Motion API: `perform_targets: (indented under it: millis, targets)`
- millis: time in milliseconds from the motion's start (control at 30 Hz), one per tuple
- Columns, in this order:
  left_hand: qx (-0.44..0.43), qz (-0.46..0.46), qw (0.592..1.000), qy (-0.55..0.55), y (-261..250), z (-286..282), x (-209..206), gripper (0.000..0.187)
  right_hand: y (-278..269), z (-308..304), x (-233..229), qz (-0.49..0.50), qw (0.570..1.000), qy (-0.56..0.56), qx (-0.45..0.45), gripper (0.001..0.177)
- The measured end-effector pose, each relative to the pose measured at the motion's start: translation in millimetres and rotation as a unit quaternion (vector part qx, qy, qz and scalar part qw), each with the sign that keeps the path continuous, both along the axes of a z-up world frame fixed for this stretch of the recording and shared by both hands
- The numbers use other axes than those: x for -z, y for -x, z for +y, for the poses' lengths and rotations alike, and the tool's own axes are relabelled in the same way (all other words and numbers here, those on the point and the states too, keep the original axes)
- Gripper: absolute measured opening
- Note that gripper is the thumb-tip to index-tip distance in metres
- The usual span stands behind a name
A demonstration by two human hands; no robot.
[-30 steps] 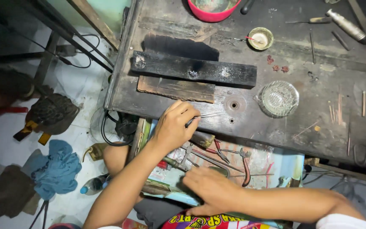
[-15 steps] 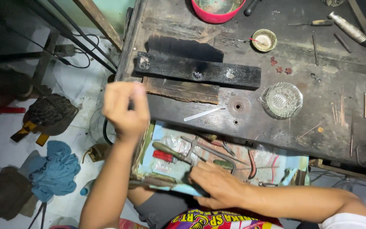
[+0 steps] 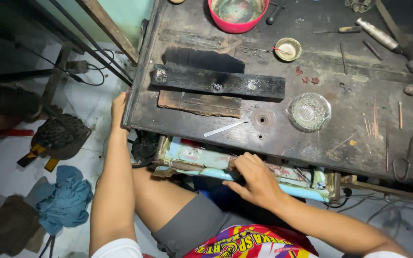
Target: Soldering and assembling small metal jewelry components using a torch and tweezers
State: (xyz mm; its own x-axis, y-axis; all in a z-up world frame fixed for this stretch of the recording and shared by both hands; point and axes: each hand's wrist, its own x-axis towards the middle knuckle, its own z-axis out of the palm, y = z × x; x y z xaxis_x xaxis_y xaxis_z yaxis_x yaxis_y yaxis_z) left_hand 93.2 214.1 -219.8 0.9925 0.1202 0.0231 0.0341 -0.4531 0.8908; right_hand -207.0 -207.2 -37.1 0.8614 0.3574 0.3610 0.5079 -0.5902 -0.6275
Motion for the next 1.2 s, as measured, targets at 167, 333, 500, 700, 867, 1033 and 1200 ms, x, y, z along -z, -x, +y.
perform_targets:
  millis: [167, 333, 500, 700, 867, 1033, 1200]
  targets:
    - [-0.108, -0.108, 0.986, 0.068, 35, -28, -95, 0.012, 13, 28, -17, 0.049, 0.991, -0.127, -0.006, 0.028]
    - [-0.209, -0.161, 0.942, 0.208, 159, -73, -208, 0.012, 10, 69, -42, 0.095, 0.965, -0.239, -0.049, 0.018]
    - [-0.119, -0.141, 0.925, 0.331, 298, -176, -232, 0.012, -2, 118, -31, 0.163, 0.924, -0.335, -0.085, 0.055]
    - [0.032, -0.130, 0.936, 0.327, 326, -178, -211, 0.015, 17, 109, 28, 0.107, 0.926, -0.362, -0.005, 0.021]
    - [0.094, -0.167, 0.959, 0.209, 297, -184, -204, 0.014, 8, 79, 18, 0.101, 0.913, -0.396, -0.003, 0.021]
    - [0.241, -0.158, 0.951, -0.113, 224, -155, -177, 0.018, 14, 75, 31, 0.143, 0.860, -0.489, 0.001, 0.027]
    - [0.215, 0.030, 0.889, -0.404, 187, -163, -103, 0.024, 38, 69, 41, 0.182, 0.822, -0.539, 0.009, 0.031]
